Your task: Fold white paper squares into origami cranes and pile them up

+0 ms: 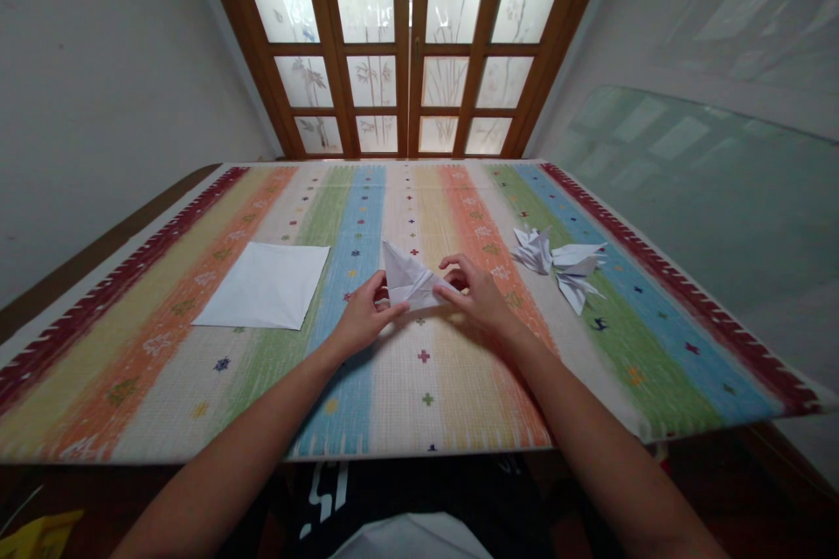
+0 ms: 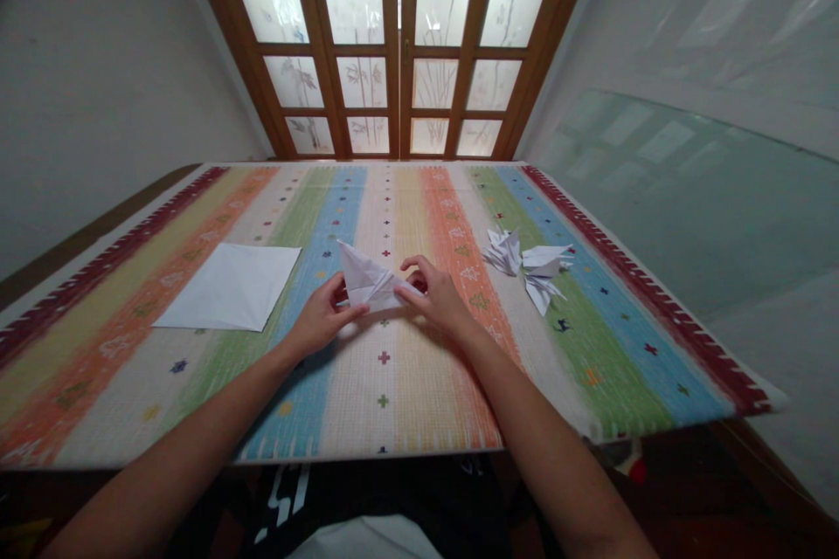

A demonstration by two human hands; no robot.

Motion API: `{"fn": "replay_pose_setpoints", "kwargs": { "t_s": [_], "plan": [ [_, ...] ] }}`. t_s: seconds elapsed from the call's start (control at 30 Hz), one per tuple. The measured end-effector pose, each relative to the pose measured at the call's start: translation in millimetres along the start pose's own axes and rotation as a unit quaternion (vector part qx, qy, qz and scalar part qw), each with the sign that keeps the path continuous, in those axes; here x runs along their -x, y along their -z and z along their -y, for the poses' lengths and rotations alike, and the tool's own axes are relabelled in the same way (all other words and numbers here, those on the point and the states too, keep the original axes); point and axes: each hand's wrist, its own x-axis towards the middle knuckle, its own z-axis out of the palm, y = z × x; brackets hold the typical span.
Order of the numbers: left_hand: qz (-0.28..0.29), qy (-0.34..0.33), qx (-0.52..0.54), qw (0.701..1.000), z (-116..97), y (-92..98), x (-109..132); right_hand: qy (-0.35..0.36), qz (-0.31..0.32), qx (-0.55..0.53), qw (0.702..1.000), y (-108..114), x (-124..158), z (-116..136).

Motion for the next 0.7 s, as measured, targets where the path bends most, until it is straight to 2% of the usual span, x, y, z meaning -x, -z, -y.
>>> {"fn": "replay_pose_setpoints", "kwargs": {
  "t_s": [0.2,0.33,0.47,0.6,0.7],
  "plan": [
    [0.007,0.009,-0.004,1.000,3.2,3.6,-2.4,-0.014,0.074,-0.044,0.996,-0.6,1.8,-1.4],
    [0.039,0.011,0.021,0.999,6.3,5.1,-2.3,-0.037,0.123,-0.100,0.987,-3.4,1.9,-3.7],
    [0.037,0.014,0.000,0.999,7.9,3.7,0.4,-0.048,0.125,-0.103,0.986,-5.0,1.0,-3.1],
    [-0.033,-0.048,-0.092,0.994,6.4,1.5,2.2,-0.037,0.103,-0.058,0.992,-7.5,1.4,-1.3],
    [-0.040,-0.110,-0.165,0.979,4.8,2.1,2.4,-0.027,0.097,-0.039,0.994,-10.7,2.6,1.4]
  ]
}}
